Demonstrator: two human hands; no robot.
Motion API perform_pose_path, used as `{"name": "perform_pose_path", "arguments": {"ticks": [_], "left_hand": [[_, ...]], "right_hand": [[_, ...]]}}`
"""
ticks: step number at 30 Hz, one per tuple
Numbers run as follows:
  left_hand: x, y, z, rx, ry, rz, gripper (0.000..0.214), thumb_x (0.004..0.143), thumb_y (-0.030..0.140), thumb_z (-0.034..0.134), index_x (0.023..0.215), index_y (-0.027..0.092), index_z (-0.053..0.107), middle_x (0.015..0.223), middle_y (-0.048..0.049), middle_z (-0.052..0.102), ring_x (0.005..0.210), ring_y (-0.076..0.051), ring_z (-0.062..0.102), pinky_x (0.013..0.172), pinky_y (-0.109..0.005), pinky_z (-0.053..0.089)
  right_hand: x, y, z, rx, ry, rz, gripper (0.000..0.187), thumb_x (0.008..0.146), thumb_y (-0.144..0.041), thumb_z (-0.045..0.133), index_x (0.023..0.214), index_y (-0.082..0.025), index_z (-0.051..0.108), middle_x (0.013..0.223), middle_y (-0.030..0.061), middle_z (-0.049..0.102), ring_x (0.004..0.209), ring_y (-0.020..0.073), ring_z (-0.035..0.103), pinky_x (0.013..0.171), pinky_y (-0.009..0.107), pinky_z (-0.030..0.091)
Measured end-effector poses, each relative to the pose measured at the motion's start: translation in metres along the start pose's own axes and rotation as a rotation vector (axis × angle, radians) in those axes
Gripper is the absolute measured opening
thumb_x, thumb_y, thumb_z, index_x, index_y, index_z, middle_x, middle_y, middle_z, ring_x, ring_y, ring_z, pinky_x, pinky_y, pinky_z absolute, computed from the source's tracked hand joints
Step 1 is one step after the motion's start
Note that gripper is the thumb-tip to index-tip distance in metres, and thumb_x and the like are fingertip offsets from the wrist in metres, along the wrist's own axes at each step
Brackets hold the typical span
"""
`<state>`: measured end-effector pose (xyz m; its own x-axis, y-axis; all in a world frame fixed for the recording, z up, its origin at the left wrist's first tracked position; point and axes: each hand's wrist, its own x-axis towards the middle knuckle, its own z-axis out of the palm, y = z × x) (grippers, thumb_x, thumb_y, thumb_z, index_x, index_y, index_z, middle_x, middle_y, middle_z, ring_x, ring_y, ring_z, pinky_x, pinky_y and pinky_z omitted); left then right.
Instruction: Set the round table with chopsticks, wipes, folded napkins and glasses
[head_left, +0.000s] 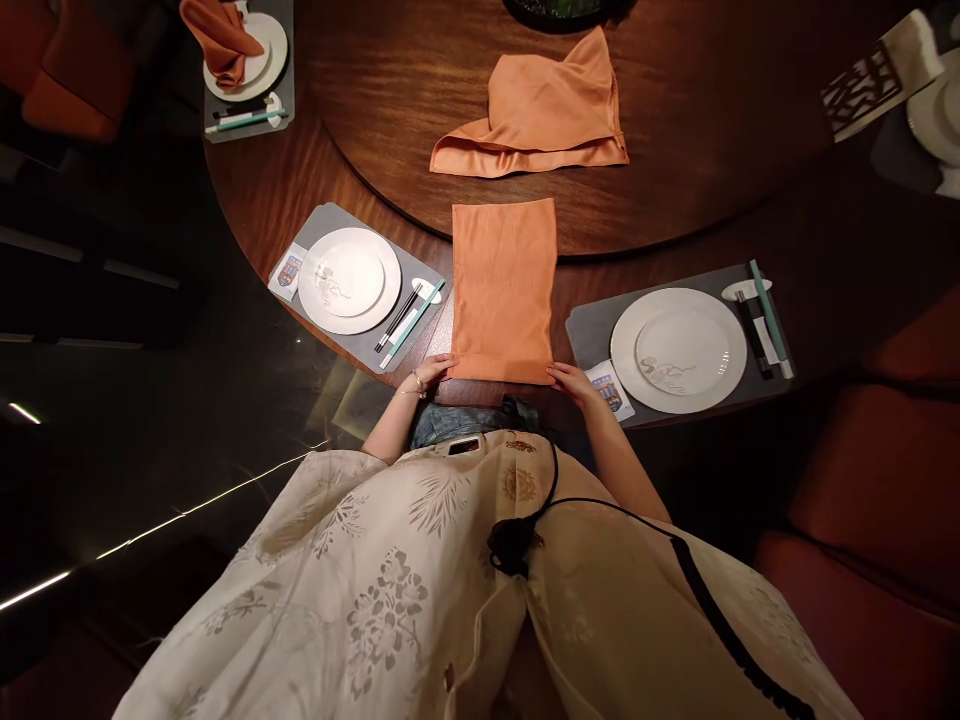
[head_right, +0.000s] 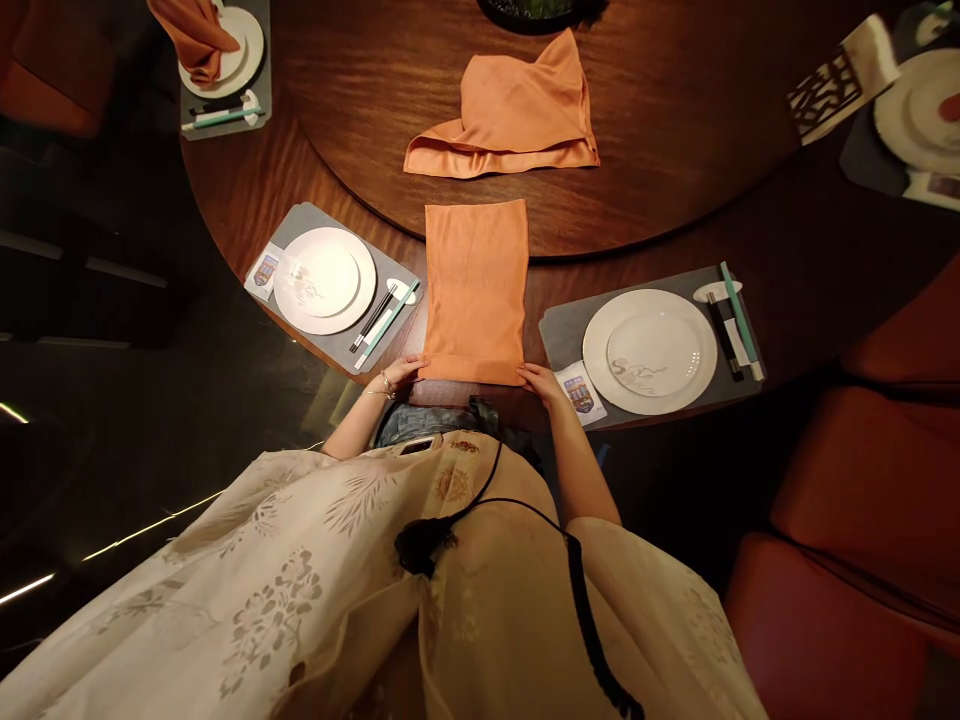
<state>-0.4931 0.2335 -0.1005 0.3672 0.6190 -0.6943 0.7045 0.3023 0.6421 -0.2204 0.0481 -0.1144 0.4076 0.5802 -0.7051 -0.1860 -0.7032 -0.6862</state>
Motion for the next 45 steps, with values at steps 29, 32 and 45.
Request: {"name": "perform_pose_path", "arguments": {"ticks": [29,32,45], "left_hand": [[0.020,0.029,0.012,0.483,0.376,-0.092,0.036,0.082,0.032,0.066,0.112,0.018,0.054,0.102,-0.0137,0.069,0.095,-0.026,0.066,0.080,-0.033,0.045],[0.020,0.032,0.019,0.479,0.349,-0.134,0.026,0.082,0.033,0.066,0.103,0.018,0.058,0.108,-0.0153,0.068,0.104,-0.027,0.064,0.085,-0.035,0.045],[0.012,0.019,-0.023,-0.270,-0.077,-0.082,0.027,0.069,0.035,0.075,0.086,0.016,0.063,0.087,-0.0064,0.069,0.092,-0.020,0.065,0.082,-0.030,0.053]], "right_hand": [[0.044,-0.022,0.037,-0.510,0.392,-0.052,0.019,0.072,-0.015,0.065,0.089,-0.018,0.058,0.076,0.0039,0.062,0.079,0.0209,0.060,0.084,0.039,0.048],[0.042,-0.027,0.045,-0.557,0.425,0.006,0.021,0.073,-0.014,0.063,0.093,-0.018,0.059,0.085,0.0096,0.065,0.086,0.0243,0.062,0.086,0.041,0.047],[0.011,-0.018,-0.001,0.032,-0.158,-0.018,0.016,0.066,-0.029,0.072,0.077,-0.020,0.064,0.084,0.0053,0.070,0.084,0.0201,0.066,0.079,0.034,0.055]]}}
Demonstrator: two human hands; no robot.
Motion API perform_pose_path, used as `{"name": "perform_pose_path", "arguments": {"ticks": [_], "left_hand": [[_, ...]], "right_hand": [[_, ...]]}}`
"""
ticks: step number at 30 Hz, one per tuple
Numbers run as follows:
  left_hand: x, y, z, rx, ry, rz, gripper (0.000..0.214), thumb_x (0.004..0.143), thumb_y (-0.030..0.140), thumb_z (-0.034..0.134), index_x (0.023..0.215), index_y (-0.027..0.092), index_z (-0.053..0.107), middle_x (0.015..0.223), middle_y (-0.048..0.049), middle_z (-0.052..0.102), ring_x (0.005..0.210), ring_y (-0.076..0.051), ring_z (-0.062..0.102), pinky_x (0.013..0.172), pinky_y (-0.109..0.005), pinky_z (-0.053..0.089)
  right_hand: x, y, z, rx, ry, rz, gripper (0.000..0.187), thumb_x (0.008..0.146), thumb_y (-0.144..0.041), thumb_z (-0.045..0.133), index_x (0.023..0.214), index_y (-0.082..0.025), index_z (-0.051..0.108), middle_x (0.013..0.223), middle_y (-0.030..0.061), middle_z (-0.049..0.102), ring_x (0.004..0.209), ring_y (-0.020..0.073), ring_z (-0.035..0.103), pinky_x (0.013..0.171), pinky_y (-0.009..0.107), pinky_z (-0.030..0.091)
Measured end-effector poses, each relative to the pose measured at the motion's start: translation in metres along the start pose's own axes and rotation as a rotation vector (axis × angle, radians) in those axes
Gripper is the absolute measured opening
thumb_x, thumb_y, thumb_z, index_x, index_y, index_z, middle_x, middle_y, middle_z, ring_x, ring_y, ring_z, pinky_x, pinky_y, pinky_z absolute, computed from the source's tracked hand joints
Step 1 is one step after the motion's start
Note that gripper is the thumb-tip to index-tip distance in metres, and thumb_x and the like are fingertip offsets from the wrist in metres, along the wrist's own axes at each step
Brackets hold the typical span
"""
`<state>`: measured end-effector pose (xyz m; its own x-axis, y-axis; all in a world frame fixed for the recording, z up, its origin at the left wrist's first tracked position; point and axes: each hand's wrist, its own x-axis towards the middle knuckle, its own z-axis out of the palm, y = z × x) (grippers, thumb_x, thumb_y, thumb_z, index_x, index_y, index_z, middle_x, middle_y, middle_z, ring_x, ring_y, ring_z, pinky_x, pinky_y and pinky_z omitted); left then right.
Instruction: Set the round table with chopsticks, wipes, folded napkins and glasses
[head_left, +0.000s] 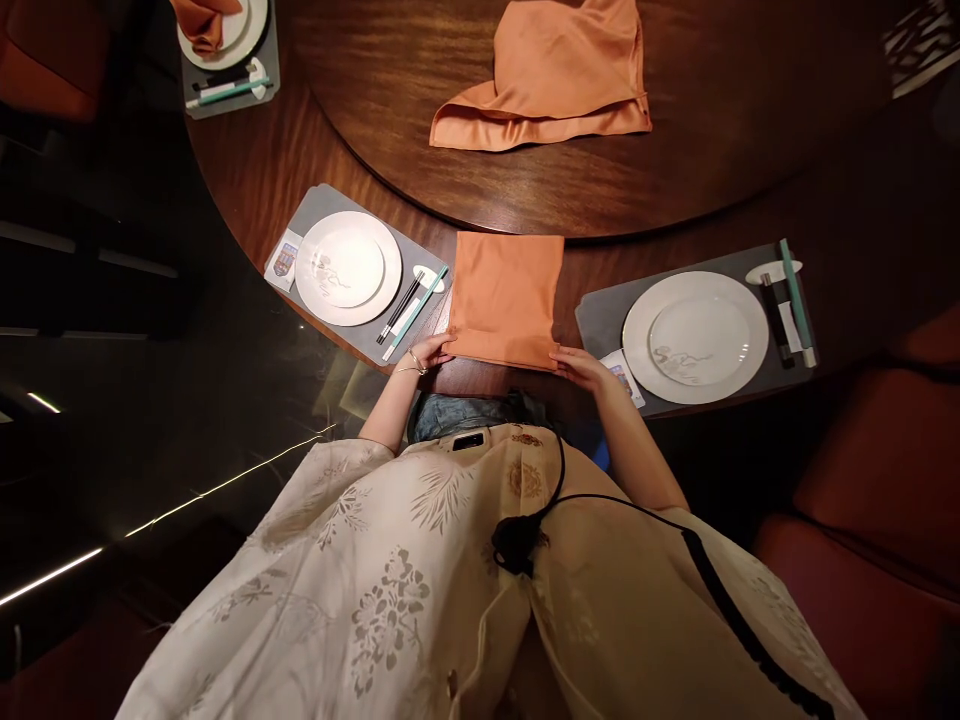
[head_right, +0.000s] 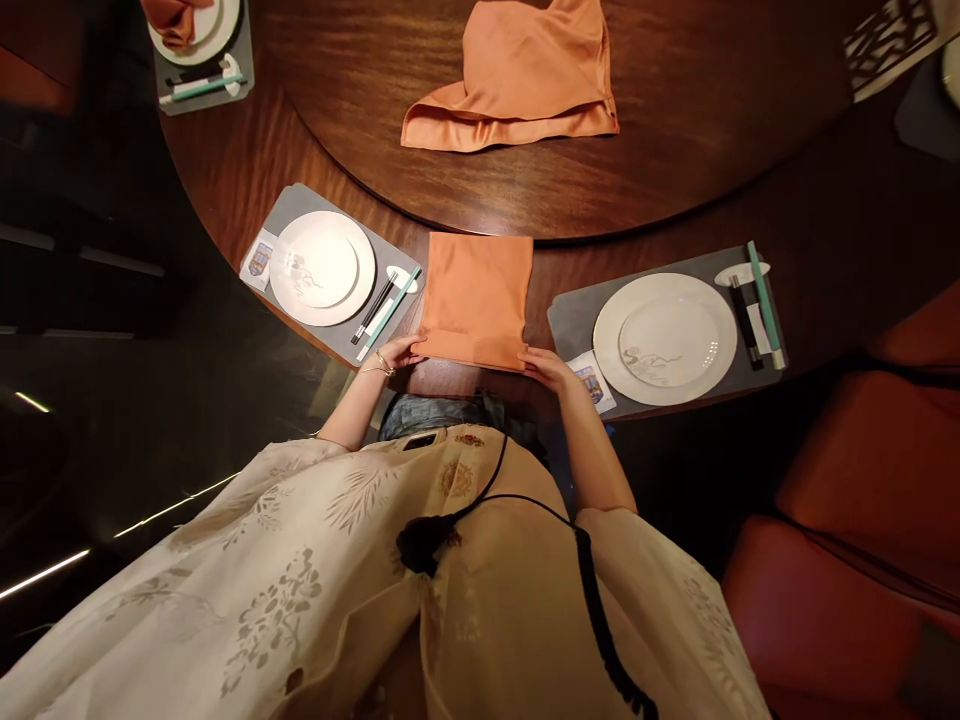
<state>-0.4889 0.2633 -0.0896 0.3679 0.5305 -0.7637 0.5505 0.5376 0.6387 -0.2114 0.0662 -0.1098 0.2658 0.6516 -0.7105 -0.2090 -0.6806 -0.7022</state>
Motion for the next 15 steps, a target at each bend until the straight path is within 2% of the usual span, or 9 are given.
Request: {"name": "perform_pose_path", "arguments": {"ticks": [2,5,7,8,10,13,15], "left_hand": [[-0.004,0.001,-0.011,-0.036,-0.040,0.142,0.029,0.064,0.035,0.079,0.081,0.016,0.064,0.086,-0.0054,0.068,0.093,-0.019,0.064,0.084,-0.031,0.052],[-0.008,0.011,-0.023,0.092,0.130,0.464,0.026,0.061,0.031,0.080,0.074,0.017,0.063,0.107,-0.0085,0.065,0.109,-0.022,0.059,0.094,-0.034,0.049],[-0.008,0.021,-0.028,0.172,0.214,0.604,0.022,0.063,0.029,0.077,0.072,0.017,0.060,0.128,-0.0110,0.057,0.123,-0.024,0.052,0.099,-0.035,0.046],[-0.007,0.026,-0.030,0.190,0.212,0.649,0.020,0.065,0.028,0.075,0.071,0.018,0.059,0.135,-0.0116,0.053,0.127,-0.024,0.049,0.101,-0.035,0.044],[-0.005,0.034,-0.034,0.192,0.129,0.694,0.020,0.067,0.028,0.073,0.070,0.018,0.056,0.136,-0.0119,0.053,0.129,-0.024,0.047,0.106,-0.036,0.040],[0.003,0.035,-0.032,0.142,-0.027,0.637,0.020,0.067,0.027,0.073,0.073,0.018,0.056,0.115,-0.0100,0.066,0.113,-0.021,0.058,0.103,-0.036,0.042],[0.011,0.030,-0.026,0.095,-0.070,0.523,0.020,0.067,0.025,0.073,0.076,0.017,0.057,0.096,-0.0063,0.069,0.095,-0.018,0.063,0.094,-0.033,0.047]], "right_hand": [[-0.011,-0.007,-0.004,-0.047,0.014,-0.223,0.017,0.066,-0.034,0.073,0.074,-0.021,0.066,0.096,0.0059,0.070,0.100,0.0229,0.063,0.095,0.040,0.050],[-0.025,-0.028,-0.005,-0.250,0.240,-0.665,0.013,0.072,-0.034,0.069,0.071,-0.022,0.064,0.126,0.0053,0.063,0.130,0.0267,0.046,0.114,0.048,0.031],[-0.031,-0.042,-0.004,-0.351,0.299,-0.822,0.011,0.077,-0.032,0.064,0.072,-0.022,0.062,0.130,0.0042,0.061,0.137,0.0264,0.040,0.117,0.051,0.023],[-0.032,-0.047,-0.003,-0.381,0.293,-0.854,0.010,0.080,-0.031,0.062,0.073,-0.023,0.061,0.124,0.0042,0.064,0.135,0.0261,0.043,0.116,0.052,0.023],[-0.031,-0.051,-0.002,-0.393,0.265,-0.858,0.007,0.081,-0.029,0.060,0.078,-0.023,0.061,0.109,0.0041,0.069,0.120,0.0249,0.056,0.111,0.050,0.032],[-0.018,-0.037,0.000,-0.307,0.261,-0.771,0.009,0.079,-0.030,0.061,0.082,-0.022,0.061,0.092,0.0031,0.068,0.092,0.0202,0.063,0.091,0.038,0.048],[-0.005,-0.021,0.002,-0.221,0.256,-0.652,0.014,0.077,-0.032,0.061,0.083,-0.021,0.059,0.081,0.0007,0.063,0.078,0.0168,0.060,0.077,0.032,0.050]]}}
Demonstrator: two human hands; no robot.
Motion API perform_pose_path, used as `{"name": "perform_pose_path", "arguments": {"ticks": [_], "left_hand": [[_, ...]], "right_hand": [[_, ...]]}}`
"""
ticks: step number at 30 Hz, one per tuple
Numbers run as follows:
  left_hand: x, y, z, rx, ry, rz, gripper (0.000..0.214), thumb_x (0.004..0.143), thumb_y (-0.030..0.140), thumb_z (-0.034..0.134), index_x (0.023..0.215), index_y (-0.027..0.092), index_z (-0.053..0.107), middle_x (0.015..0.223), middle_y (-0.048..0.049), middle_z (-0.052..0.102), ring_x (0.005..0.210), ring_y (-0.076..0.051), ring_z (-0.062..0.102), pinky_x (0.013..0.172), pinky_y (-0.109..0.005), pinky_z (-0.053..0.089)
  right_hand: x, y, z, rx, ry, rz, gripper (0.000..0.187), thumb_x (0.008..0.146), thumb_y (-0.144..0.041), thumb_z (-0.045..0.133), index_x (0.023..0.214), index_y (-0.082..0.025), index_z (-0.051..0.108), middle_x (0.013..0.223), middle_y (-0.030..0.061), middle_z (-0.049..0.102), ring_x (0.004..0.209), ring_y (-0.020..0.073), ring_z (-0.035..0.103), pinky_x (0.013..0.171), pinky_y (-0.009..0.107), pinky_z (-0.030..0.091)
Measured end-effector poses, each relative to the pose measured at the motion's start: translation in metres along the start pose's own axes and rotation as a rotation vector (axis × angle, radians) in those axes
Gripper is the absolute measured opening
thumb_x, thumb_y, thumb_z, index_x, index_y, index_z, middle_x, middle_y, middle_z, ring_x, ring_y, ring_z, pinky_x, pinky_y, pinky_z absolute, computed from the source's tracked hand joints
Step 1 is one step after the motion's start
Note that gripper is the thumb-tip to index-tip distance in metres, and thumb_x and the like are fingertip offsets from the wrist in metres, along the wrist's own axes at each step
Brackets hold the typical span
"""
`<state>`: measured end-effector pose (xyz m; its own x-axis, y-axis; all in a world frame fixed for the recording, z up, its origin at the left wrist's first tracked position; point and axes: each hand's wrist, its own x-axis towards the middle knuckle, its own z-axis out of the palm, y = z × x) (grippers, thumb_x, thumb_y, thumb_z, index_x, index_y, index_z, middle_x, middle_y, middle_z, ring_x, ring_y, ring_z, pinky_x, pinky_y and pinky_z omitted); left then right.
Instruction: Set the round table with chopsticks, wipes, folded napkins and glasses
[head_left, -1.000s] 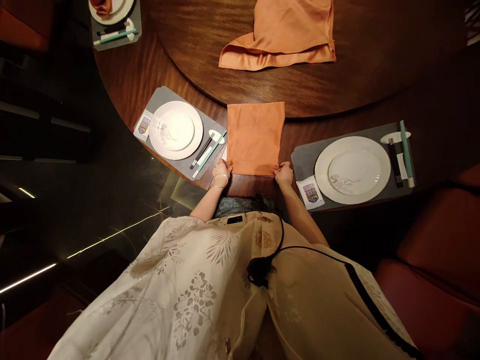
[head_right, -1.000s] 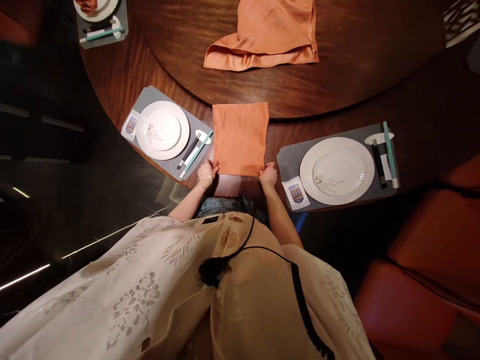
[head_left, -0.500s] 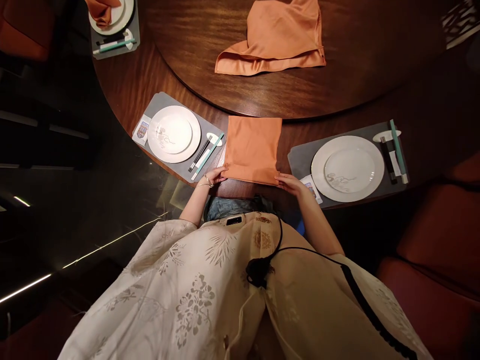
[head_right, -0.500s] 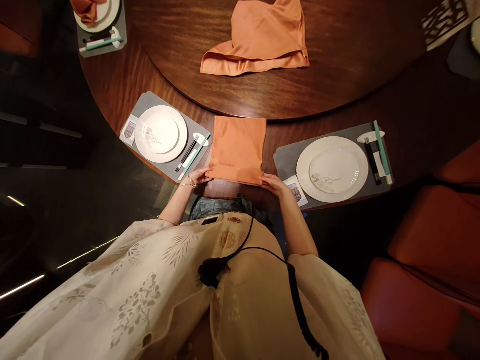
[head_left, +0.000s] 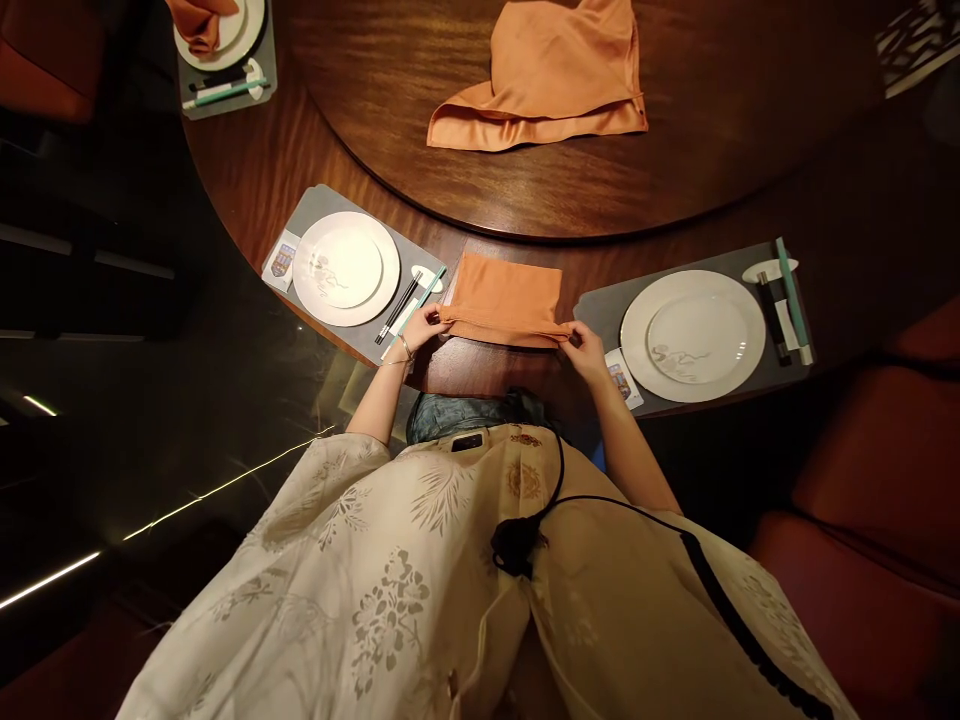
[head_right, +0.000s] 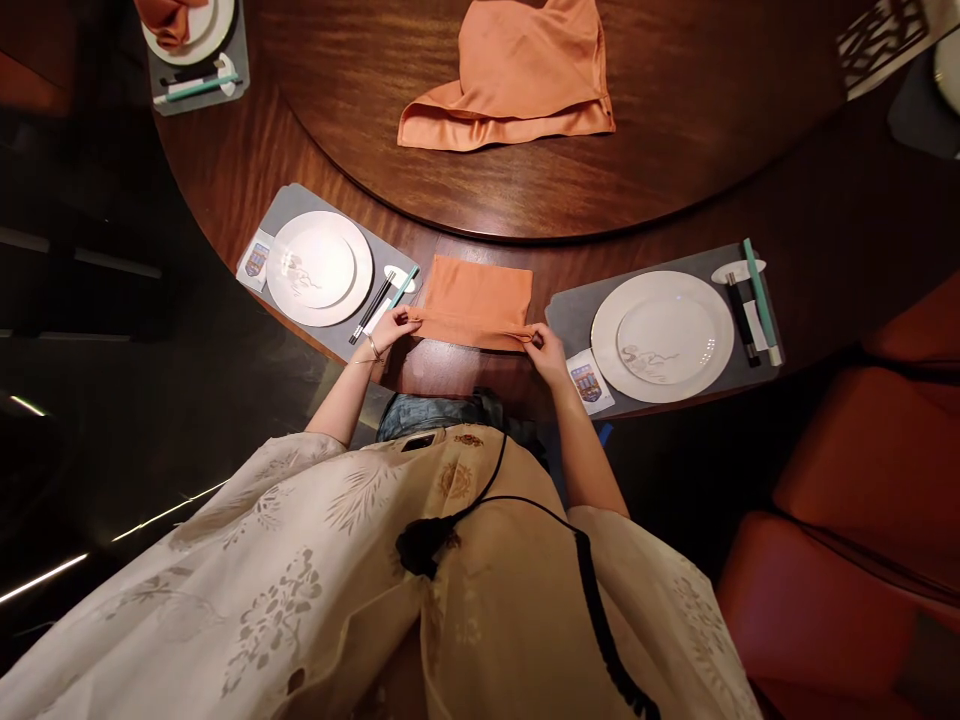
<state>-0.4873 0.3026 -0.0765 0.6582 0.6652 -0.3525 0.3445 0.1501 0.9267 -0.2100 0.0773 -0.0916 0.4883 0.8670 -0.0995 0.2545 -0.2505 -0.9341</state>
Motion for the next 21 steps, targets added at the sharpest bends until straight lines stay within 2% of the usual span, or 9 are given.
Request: {"name": "perform_pose_path", "arguments": {"ticks": [3,5,7,10,12,15,18,20,21], "left_hand": [[0.007,-0.015,0.015,-0.006,0.049,-0.194,0.017,0.068,0.021,0.071,0.076,0.016,0.057,0.074,-0.0013,0.065,0.073,-0.013,0.061,0.081,-0.029,0.050],[0.008,-0.024,0.026,0.078,0.122,-0.299,0.015,0.070,0.017,0.070,0.075,0.016,0.056,0.069,0.0003,0.062,0.068,-0.012,0.059,0.076,-0.027,0.049],[0.007,-0.029,0.036,0.210,0.214,-0.352,0.016,0.071,0.016,0.070,0.079,0.017,0.057,0.071,0.0004,0.063,0.068,-0.012,0.060,0.076,-0.026,0.048],[0.002,-0.029,0.049,0.434,0.330,-0.367,0.026,0.074,0.019,0.071,0.097,0.018,0.058,0.085,-0.0021,0.067,0.080,-0.015,0.063,0.080,-0.027,0.046],[-0.001,-0.025,0.059,0.563,0.358,-0.397,0.033,0.076,0.021,0.071,0.106,0.019,0.056,0.098,-0.0063,0.067,0.092,-0.018,0.063,0.083,-0.028,0.045],[-0.001,-0.016,0.074,0.709,0.319,-0.468,0.030,0.079,0.024,0.069,0.106,0.017,0.058,0.113,-0.0135,0.064,0.109,-0.023,0.060,0.089,-0.032,0.044],[0.004,-0.010,0.084,0.841,0.284,-0.464,0.031,0.077,0.026,0.070,0.105,0.016,0.060,0.123,-0.0177,0.059,0.123,-0.029,0.051,0.098,-0.039,0.041],[0.007,-0.009,0.085,0.838,0.293,-0.441,0.031,0.077,0.027,0.070,0.104,0.016,0.060,0.127,-0.0175,0.057,0.128,-0.030,0.047,0.104,-0.042,0.039],[0.008,-0.010,0.082,0.757,0.289,-0.453,0.030,0.076,0.027,0.070,0.103,0.017,0.061,0.126,-0.0163,0.058,0.127,-0.029,0.048,0.105,-0.041,0.038]], "right_hand": [[-0.003,0.028,0.015,0.003,-0.002,0.279,0.017,0.072,-0.033,0.063,0.080,-0.019,0.057,0.068,-0.0030,0.057,0.065,0.0137,0.055,0.068,0.028,0.048],[-0.005,0.039,0.025,-0.071,0.029,0.447,0.017,0.069,-0.031,0.066,0.076,-0.019,0.055,0.067,-0.0026,0.059,0.065,0.0143,0.056,0.069,0.028,0.049],[-0.006,0.045,0.032,-0.146,0.086,0.544,0.018,0.066,-0.030,0.067,0.073,-0.020,0.053,0.068,-0.0007,0.062,0.069,0.0166,0.059,0.072,0.031,0.049],[-0.007,0.046,0.041,-0.228,0.166,0.606,0.021,0.063,-0.024,0.069,0.074,-0.022,0.051,0.071,0.0030,0.065,0.076,0.0215,0.063,0.079,0.035,0.049],[-0.006,0.044,0.045,-0.271,0.201,0.644,0.022,0.061,-0.021,0.069,0.073,-0.022,0.052,0.075,0.0065,0.067,0.084,0.0248,0.064,0.083,0.037,0.048],[-0.004,0.040,0.049,-0.296,0.212,0.674,0.019,0.060,-0.020,0.069,0.068,-0.022,0.052,0.080,0.0103,0.069,0.093,0.0280,0.063,0.086,0.038,0.047],[-0.003,0.039,0.048,-0.268,0.200,0.665,0.017,0.060,-0.021,0.068,0.064,-0.022,0.052,0.084,0.0110,0.069,0.099,0.0284,0.062,0.091,0.038,0.046],[-0.003,0.039,0.044,-0.216,0.190,0.660,0.016,0.059,-0.022,0.068,0.065,-0.021,0.053,0.084,0.0100,0.069,0.099,0.0275,0.062,0.092,0.038,0.046],[-0.004,0.039,0.042,-0.177,0.182,0.662,0.016,0.059,-0.024,0.068,0.066,-0.021,0.054,0.083,0.0088,0.069,0.097,0.0265,0.062,0.090,0.038,0.047]]}}
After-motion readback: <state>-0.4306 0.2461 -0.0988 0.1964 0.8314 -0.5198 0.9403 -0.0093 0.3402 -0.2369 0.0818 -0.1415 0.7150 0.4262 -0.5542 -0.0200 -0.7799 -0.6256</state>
